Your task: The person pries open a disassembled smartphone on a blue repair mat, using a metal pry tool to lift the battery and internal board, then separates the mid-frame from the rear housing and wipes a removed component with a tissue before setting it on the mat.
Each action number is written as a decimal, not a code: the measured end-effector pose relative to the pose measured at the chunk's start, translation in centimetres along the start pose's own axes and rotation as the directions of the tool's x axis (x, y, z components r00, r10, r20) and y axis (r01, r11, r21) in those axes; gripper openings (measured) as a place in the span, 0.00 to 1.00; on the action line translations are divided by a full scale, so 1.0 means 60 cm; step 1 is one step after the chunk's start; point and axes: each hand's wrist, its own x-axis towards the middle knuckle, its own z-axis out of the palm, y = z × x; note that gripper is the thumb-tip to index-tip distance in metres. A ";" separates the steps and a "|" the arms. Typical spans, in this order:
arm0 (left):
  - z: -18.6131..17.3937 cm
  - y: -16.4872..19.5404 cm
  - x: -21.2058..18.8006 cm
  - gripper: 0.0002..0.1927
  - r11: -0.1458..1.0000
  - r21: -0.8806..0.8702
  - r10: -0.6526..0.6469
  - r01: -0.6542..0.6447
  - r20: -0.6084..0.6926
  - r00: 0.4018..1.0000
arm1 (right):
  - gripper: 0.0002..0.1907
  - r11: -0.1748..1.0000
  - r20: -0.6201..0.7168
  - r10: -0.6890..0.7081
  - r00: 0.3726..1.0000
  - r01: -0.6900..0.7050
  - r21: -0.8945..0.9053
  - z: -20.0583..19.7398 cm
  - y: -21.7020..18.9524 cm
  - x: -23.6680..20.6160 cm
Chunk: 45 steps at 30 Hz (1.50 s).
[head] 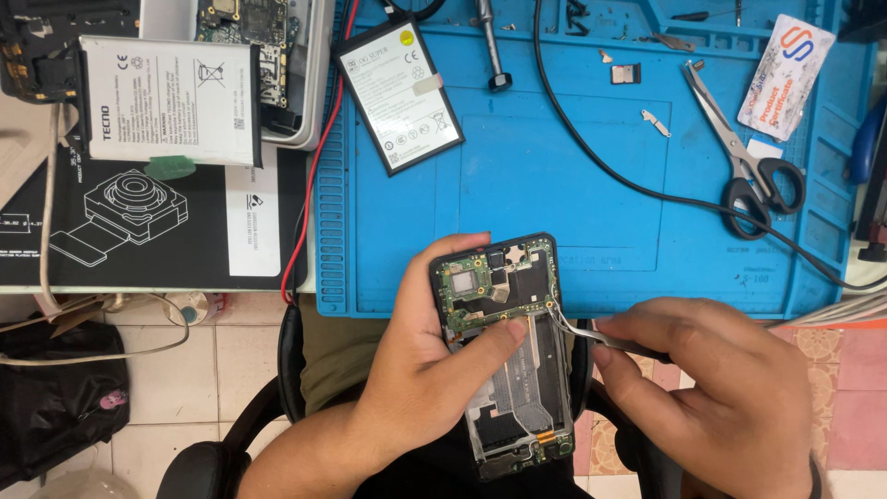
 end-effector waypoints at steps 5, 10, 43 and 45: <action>0.003 0.000 -0.004 0.32 0.998 0.055 0.025 -0.025 0.005 1.000 | 0.13 1.000 -0.004 -0.011 1.000 0.011 0.027 -0.001 0.001 0.002; 0.006 0.001 -0.005 0.32 0.997 0.072 0.019 -0.017 -0.018 1.000 | 0.13 0.994 -0.057 -0.106 0.993 0.105 -0.026 0.005 0.002 0.001; 0.006 -0.020 -0.010 0.36 0.977 0.099 0.189 -0.190 0.027 0.982 | 0.14 0.906 -0.202 -0.423 0.884 0.416 -0.077 0.021 0.024 -0.010; 0.006 -0.020 -0.012 0.35 0.979 0.091 0.180 -0.182 0.030 0.983 | 0.14 0.904 -0.193 -0.428 0.883 0.423 -0.070 0.018 0.025 -0.013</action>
